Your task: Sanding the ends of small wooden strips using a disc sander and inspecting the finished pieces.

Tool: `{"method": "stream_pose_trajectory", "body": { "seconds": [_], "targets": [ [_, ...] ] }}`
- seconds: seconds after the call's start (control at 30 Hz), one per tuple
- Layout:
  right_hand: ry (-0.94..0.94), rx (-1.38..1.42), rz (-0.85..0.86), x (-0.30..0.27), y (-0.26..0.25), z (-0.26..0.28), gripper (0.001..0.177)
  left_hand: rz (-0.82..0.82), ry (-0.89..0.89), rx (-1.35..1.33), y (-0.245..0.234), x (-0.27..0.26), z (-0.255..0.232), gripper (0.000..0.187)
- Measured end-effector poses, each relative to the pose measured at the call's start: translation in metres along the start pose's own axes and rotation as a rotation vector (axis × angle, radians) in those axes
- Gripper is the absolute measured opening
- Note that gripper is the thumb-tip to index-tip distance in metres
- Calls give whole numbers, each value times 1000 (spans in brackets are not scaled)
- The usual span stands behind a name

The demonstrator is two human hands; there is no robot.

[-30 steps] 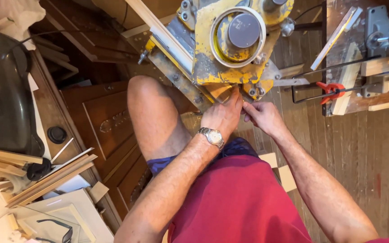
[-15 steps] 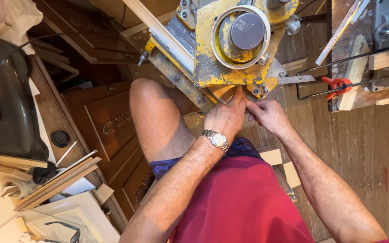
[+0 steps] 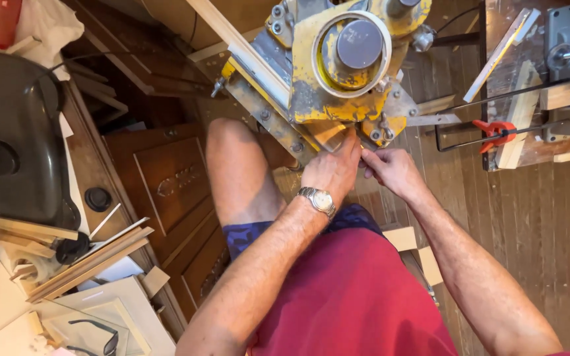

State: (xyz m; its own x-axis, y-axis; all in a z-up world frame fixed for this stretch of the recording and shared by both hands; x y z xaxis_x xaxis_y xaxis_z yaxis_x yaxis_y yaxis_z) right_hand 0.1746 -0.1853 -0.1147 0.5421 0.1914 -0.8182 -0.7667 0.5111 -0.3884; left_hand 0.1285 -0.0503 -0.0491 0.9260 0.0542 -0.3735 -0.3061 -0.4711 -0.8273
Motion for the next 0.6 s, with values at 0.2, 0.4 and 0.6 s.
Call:
{"method": "stream_pose_trajectory", "body": {
  "seconds": [0.2, 0.4, 0.6],
  "targets": [
    [-13, -14, -2, 1, -1, -4, 51, 77, 14, -16, -4, 0, -3, 54],
    [-30, -3, -5, 8, 2, -12, 51, 195, 38, -15, 2, -1, -7, 98],
    [-21, -2, -9, 7, 2, -12, 49, 195, 63, 3, 22, 5, 1, 99]
  ]
}}
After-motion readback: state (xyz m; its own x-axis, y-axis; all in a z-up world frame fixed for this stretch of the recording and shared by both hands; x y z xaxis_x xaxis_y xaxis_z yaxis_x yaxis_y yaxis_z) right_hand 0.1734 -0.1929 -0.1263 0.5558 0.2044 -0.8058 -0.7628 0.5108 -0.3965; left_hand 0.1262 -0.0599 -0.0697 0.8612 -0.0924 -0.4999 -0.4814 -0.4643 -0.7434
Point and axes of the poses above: each hand's wrist, its own x-axis towards the middle knuckle, its own y-axis out of the palm, z = x × y, the point moved 8 cm from there along x, towards the middle knuckle, and after that the axes turned 7 degrees about y, right-handed, at the moved point
